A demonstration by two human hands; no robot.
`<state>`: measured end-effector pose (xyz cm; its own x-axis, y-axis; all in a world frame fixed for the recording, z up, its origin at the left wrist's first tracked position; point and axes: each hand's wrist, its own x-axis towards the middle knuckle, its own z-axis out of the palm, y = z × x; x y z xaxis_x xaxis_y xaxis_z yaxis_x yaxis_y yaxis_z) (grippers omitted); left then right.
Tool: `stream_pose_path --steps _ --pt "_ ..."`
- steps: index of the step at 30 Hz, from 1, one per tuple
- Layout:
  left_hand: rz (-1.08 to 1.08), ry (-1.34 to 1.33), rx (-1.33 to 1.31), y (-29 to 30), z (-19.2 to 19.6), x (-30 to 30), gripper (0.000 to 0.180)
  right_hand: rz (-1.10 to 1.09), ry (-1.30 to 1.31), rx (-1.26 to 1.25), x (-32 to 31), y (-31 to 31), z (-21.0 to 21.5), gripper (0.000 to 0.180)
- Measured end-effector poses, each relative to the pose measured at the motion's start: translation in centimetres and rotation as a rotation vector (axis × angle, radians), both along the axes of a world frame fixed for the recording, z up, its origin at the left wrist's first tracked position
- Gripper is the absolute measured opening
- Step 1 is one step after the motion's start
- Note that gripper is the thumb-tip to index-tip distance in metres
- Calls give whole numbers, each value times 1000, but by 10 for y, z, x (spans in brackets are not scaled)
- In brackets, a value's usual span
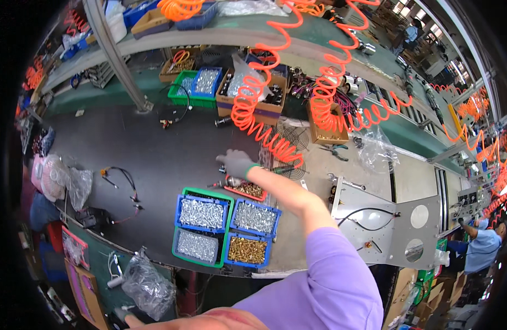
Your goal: The person assembles components onto a metal chassis, using a pneumatic screwdriver to fasten parts and a wrench to tighten fittings. They handle various small hardware items from bins, including screws and brass fittings, and install a corrugated tube into the assembly.
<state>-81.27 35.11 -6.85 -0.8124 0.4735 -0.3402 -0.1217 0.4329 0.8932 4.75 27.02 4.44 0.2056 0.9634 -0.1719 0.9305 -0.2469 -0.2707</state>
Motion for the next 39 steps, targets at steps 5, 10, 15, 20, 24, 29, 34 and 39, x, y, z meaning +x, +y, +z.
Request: stream_pose_path --steps 5,10,15,20,24,29,34,39 --pt "-154 805 64 -34 110 75 26 76 -40 -183 -4 47 -61 30" --pt "-386 1264 157 -88 234 147 23 140 5 -282 -7 50 -56 25" --pt "-703 1220 221 -104 269 223 20 -108 143 9 -1 38 -57 27" --pt "-696 -164 513 -82 232 297 26 -294 457 564 16 -4 4 22" --pt "-964 -625 334 -85 242 419 24 -425 1151 549 20 -101 75 27" --pt "-1489 -662 296 -158 259 612 37 -463 1284 631 31 -242 82 28" --pt "-1750 -861 108 -261 249 718 49 -600 1409 776 37 -354 90 32" --pt "-1952 -824 -95 -342 237 778 40 -725 1366 900 58 -440 80 31"
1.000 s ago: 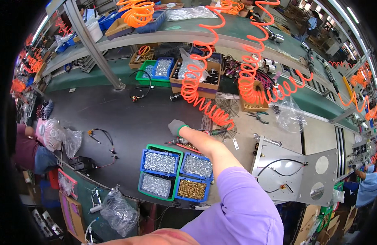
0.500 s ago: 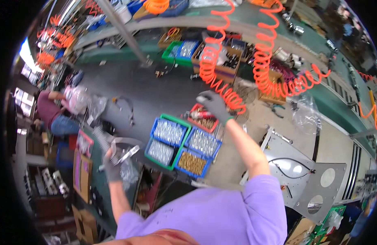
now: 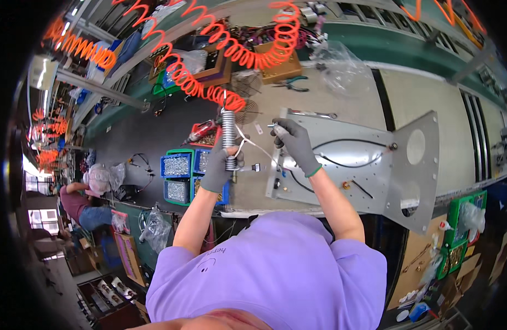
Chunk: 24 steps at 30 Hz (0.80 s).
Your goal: The person assembles components onto a metal chassis, using a pneumatic screwdriver to fasten parts and a wrench to tighten fittings. They handle various small hardware items from bins, including screws and brass fittings, and install a corrugated tube into the assembly.
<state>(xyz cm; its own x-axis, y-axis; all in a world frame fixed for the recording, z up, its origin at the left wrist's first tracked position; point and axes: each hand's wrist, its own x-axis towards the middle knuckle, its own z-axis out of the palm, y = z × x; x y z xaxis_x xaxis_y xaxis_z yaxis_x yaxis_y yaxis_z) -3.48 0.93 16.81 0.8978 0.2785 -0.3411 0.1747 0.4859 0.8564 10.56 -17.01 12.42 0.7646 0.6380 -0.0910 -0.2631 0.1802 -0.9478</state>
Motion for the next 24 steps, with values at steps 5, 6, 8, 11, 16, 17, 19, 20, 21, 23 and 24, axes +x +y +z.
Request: stream_pose_path --steps 5,6,8,11,16,17,19,20,21,23,24 --pt "86 -76 -93 -52 -12 39 34 11 25 26 -3 -57 2 29" --pt "123 -87 -118 -58 -14 45 33 26 10 36 -4 -66 3 29" --pt "135 -113 -101 -68 -14 54 28 -2 16 58 -4 -80 -1 30" --pt "117 -81 30 -75 -13 64 21 -97 20 50 5 -98 -7 31" --pt "-138 -160 1007 -79 12 75 40 -228 22 100 34 -114 -10 32" --pt "-288 -247 1304 -69 20 79 40 -274 4 111 41 -111 -8 33" --pt "-541 -372 1674 -75 43 90 38 -321 17 131 49 -105 0 33" --pt "-618 -428 1727 -81 46 97 38 -318 -36 131 51 -97 -4 32" --pt "-695 -486 1781 -88 49 103 38 -315 -90 133 53 -87 -14 31" --pt "-846 -525 1801 -99 48 115 33 -320 -417 -56 59 -73 -47 30" --pt "-815 -543 1765 -98 43 116 32 -308 -428 -135 54 -70 -44 30"
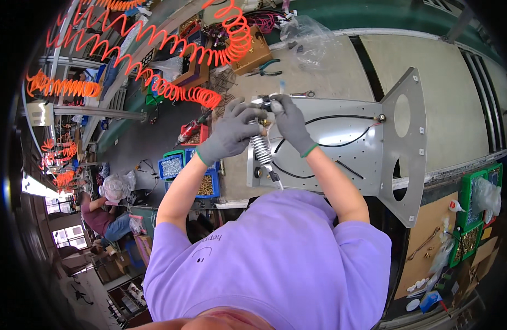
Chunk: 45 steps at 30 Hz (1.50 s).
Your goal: The person assembles components onto a metal chassis, using a pneumatic screwdriver to fasten parts and a wrench to tighten fittings. They handle various small hardware items from bins, including screws and brass fittings, and install a corrugated tube into the assembly.
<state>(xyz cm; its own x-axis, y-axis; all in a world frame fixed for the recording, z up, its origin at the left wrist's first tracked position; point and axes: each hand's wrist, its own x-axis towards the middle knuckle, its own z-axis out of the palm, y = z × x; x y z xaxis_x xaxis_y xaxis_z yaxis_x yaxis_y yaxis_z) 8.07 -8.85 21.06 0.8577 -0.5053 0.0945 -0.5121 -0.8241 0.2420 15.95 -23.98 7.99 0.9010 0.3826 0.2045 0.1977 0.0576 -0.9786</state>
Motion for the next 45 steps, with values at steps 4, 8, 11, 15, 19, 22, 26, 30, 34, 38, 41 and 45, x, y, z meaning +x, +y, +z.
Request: stream_pose_path --steps 4,8,11,15,19,22,26,30,34,38,41,45 --pt "29 54 -254 2 -16 2 27 -44 33 -77 -20 4 11 27" --pt "59 85 -460 -3 -42 -21 30 -1 329 32 -50 -3 10 34" --pt "304 3 -632 -28 -68 -55 34 -111 171 -21 -81 -5 -15 35" --pt "835 389 -1532 -60 -84 -85 35 -246 258 -29 -96 -1 -15 36" --pt "974 804 -1847 -63 -73 -80 40 -273 146 -119 -89 -1 -18 33" --pt "992 904 -1715 -60 -70 -67 32 -252 88 -155 -75 1 -12 32" --pt "963 959 -1773 -41 -78 -53 33 -137 153 -156 -48 -9 -5 29" --pt "983 872 -1727 -24 -74 -43 45 -281 -1 -276 -21 -23 -2 28" --pt "961 776 -1771 -27 -77 -37 42 -262 -126 -279 -10 -24 11 28" --pt "892 731 -1752 -28 -85 -38 46 -224 -87 -218 -8 -18 -2 30" --pt "920 696 -1549 -18 -98 -45 47 -249 -82 -175 -7 -13 -19 31" --pt "994 558 -1360 -21 -91 -43 33 -189 8 -173 -7 -10 -24 31"
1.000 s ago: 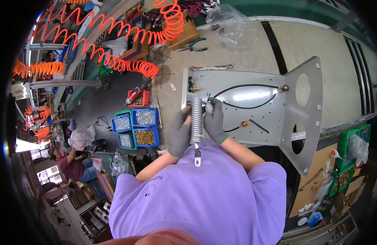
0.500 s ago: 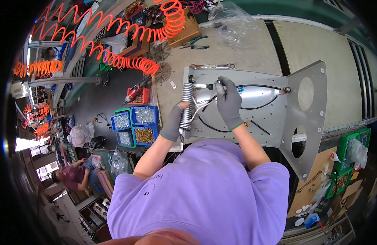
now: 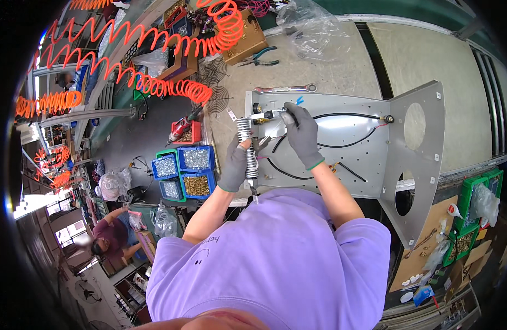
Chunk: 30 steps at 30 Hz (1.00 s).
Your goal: The person assembles components onto a metal chassis, using a pneumatic screwdriver to fasten parts and a wrench to tighten fittings. They handle various small hardware items from bins, including screws and brass fittings, and install a corrugated tube into the assembly.
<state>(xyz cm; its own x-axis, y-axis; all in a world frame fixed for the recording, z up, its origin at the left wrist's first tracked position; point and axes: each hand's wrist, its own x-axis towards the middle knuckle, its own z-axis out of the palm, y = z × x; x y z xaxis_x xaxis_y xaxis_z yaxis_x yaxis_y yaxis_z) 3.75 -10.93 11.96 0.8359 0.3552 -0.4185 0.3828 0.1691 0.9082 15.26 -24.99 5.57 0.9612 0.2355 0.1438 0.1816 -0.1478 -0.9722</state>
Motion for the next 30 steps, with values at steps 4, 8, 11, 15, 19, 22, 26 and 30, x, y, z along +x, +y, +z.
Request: stream_pose_path --steps 4,8,11,15,19,22,26,30 --pt "-61 -26 142 1 2 3 35 41 33 -75 -1 4 0 28" --pt "-126 2 231 1 7 2 40 86 95 -100 0 11 -13 25" --pt "-182 4 298 1 10 -1 38 120 130 -99 -1 16 -17 25" --pt "-145 -104 329 2 -8 -2 35 136 143 -72 -4 22 -29 25" --pt "-105 63 135 -2 2 2 36 206 534 11 -5 29 -37 25" --pt "-159 127 196 6 -17 4 39 158 656 140 -5 43 -51 23" --pt "-249 150 420 2 -31 20 47 200 667 101 7 56 -72 22" --pt "-290 79 725 -5 -55 29 58 228 472 100 12 68 -104 21"
